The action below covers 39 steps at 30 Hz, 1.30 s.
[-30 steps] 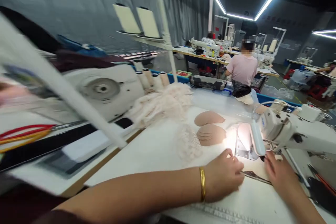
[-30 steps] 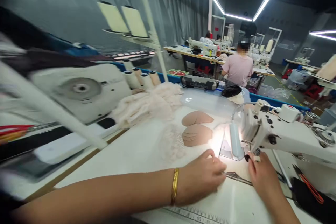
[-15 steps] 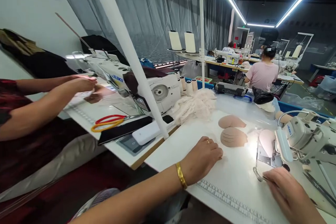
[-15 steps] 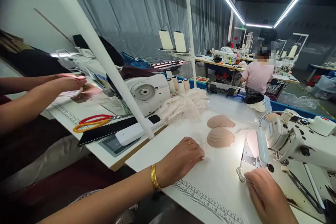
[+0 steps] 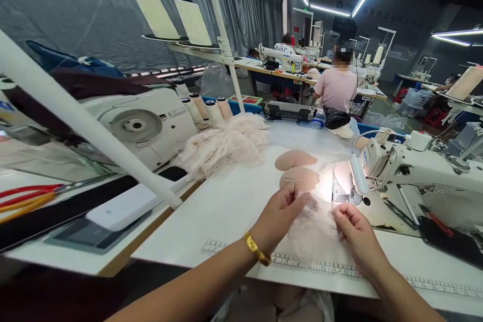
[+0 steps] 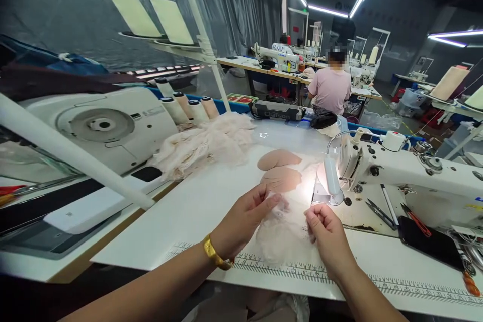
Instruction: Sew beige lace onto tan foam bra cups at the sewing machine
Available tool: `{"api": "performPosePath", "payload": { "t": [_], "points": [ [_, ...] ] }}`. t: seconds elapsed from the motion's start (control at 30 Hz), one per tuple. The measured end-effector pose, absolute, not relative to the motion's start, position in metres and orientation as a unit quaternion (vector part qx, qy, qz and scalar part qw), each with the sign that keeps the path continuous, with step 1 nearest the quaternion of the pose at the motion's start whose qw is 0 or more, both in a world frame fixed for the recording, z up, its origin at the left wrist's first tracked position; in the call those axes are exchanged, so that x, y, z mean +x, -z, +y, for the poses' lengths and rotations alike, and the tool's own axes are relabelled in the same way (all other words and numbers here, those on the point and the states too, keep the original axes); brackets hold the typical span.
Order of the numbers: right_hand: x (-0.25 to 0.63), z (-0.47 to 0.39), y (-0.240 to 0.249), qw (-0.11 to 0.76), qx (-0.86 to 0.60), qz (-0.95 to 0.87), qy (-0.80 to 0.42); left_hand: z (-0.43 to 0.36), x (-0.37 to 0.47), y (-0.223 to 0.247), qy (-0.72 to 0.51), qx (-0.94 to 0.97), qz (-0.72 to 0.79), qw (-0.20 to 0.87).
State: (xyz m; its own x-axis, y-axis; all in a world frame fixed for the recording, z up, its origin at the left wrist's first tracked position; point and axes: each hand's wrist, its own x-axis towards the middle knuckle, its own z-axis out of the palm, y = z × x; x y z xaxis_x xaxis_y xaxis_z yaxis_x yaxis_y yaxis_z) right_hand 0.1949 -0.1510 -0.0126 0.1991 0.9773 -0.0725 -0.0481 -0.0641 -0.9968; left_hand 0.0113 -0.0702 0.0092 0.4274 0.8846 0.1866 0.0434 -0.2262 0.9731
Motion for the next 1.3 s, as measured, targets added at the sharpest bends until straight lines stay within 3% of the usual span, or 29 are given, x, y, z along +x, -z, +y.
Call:
{"api": "performPosePath", "payload": {
  "t": [0.13,0.23,0.3,0.43,0.5,0.67,0.9,1.0,1.13,1.3],
  "points": [
    [0.196,-0.154,0.013,0.556,-0.593,-0.458,-0.360,-0.077,0.016,0.008,-0.408,0.629,0.382,0.541],
    [0.195,-0.155,0.013,0.567,-0.606,-0.459,-0.317,-0.076,0.012,0.010,-0.311,0.714,0.371,0.506],
    [0.197,-0.153,0.015,0.556,-0.614,-0.445,-0.340,-0.065,0.006,0.005,-0.272,0.795,0.359,0.407],
    [0.203,-0.144,0.021,0.537,-0.613,-0.426,-0.394,-0.019,-0.005,-0.008,-0.311,0.895,0.303,0.102],
    [0.206,-0.141,0.024,0.540,-0.605,-0.420,-0.407,0.005,-0.006,-0.011,-0.263,0.920,0.286,0.047],
    [0.210,-0.138,0.029,0.551,-0.598,-0.406,-0.417,0.035,-0.003,-0.004,-0.193,0.933,0.301,0.037],
    [0.212,-0.141,0.032,0.576,-0.577,-0.380,-0.437,0.022,-0.002,-0.019,-0.298,0.889,0.347,0.020],
    [0.215,-0.148,0.031,0.597,-0.557,-0.362,-0.449,-0.005,-0.001,-0.038,-0.363,0.877,0.307,0.067],
    [0.221,-0.159,0.027,0.606,-0.532,-0.361,-0.469,-0.038,0.006,-0.051,-0.294,0.912,0.220,0.183],
    [0.223,-0.165,0.015,0.569,-0.552,-0.430,-0.433,-0.044,0.021,-0.041,-0.214,0.930,0.235,0.184]
  ]
}}
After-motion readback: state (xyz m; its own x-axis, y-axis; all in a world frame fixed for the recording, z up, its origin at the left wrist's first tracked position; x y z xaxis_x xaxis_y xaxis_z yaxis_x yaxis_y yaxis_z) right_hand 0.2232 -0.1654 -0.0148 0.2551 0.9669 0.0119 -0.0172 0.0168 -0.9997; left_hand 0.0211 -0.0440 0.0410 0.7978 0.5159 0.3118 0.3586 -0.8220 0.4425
